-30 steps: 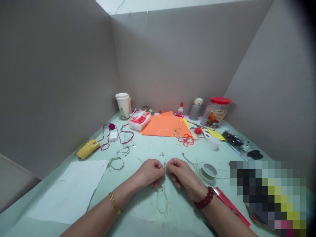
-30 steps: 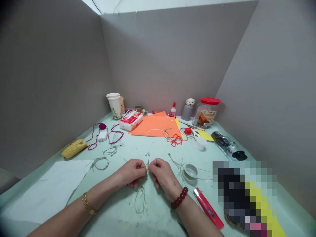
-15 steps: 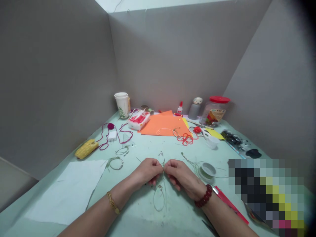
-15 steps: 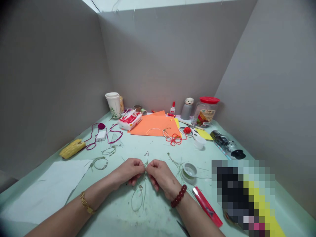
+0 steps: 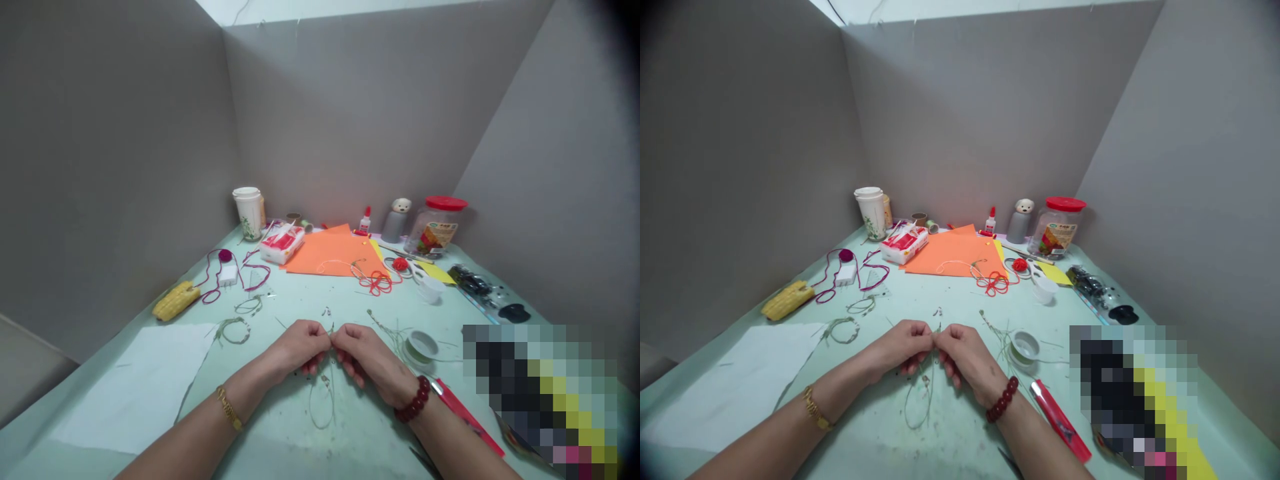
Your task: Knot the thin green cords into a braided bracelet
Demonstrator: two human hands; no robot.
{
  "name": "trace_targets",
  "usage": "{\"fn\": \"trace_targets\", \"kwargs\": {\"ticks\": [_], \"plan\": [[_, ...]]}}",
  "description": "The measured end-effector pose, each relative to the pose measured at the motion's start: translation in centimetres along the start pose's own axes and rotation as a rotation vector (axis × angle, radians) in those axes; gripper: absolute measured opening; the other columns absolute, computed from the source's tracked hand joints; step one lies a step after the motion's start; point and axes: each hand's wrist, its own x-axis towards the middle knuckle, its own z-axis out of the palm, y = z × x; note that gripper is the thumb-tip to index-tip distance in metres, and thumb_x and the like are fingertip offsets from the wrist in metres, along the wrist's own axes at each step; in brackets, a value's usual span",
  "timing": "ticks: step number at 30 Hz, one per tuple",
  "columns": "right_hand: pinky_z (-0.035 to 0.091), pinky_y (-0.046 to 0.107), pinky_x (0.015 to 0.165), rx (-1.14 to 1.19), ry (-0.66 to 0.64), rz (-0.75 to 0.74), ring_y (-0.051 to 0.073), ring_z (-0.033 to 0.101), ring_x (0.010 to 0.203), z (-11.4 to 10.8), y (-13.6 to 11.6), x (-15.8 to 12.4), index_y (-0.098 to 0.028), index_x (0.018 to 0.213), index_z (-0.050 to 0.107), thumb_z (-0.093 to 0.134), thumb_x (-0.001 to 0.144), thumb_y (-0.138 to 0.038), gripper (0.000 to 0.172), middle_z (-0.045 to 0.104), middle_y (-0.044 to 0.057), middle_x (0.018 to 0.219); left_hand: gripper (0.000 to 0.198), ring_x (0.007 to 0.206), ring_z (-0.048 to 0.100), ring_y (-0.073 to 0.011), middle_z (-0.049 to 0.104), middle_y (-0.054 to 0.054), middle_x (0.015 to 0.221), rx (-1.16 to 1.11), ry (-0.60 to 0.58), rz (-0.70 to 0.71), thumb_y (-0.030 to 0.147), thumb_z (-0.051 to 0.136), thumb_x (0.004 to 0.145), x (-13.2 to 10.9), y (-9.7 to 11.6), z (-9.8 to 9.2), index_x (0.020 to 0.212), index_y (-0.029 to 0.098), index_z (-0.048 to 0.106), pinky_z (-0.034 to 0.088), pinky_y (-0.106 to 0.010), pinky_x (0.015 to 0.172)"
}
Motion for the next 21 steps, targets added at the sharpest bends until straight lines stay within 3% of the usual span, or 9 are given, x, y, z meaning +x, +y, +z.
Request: {"fn": "trace_targets", "kwargs": {"ticks": [7,15,21], "plan": [[0.024,0.016,0.032,0.002,0.032,0.026,0.005,0.033,0.034,-0.1,0.2,0.1,-0.018,0.069,0.046,0.045,0.072,-0.021,0.005,0.043,-0.007,0.043,0.008,0.035,0.041,-0.0056,0.044,0.006,0.051,0.025,-0.048,0.009,0.025,0.05,0.066,0.2,-0.5,-0.4,0.066,0.018,0.047,0.026,-0.018,0.033],[0.025,0.016,0.032,0.066,-0.036,0.013,0.005,0.034,0.038,-0.3,0.0,0.1,-0.018,0.069,0.046,0.047,0.071,-0.022,0.004,0.042,-0.007,0.049,0.015,0.03,0.029,-0.0043,0.038,0.008,0.047,0.121,0.099,-0.03,0.032,0.048,0.07,1.1,-0.7,0.3,0.063,0.019,0.043,0.018,-0.02,0.032],[0.024,0.017,0.032,0.024,-0.003,0.013,0.004,0.033,0.036,-0.1,0.1,0.1,-0.018,0.068,0.046,0.048,0.072,-0.022,0.007,0.043,-0.006,0.05,0.013,0.036,0.035,-0.004,0.041,0.006,0.051,0.021,0.005,0.011,0.028,0.05,0.068,0.3,-0.1,-0.2,0.061,0.018,0.044,0.021,-0.018,0.034]]}}
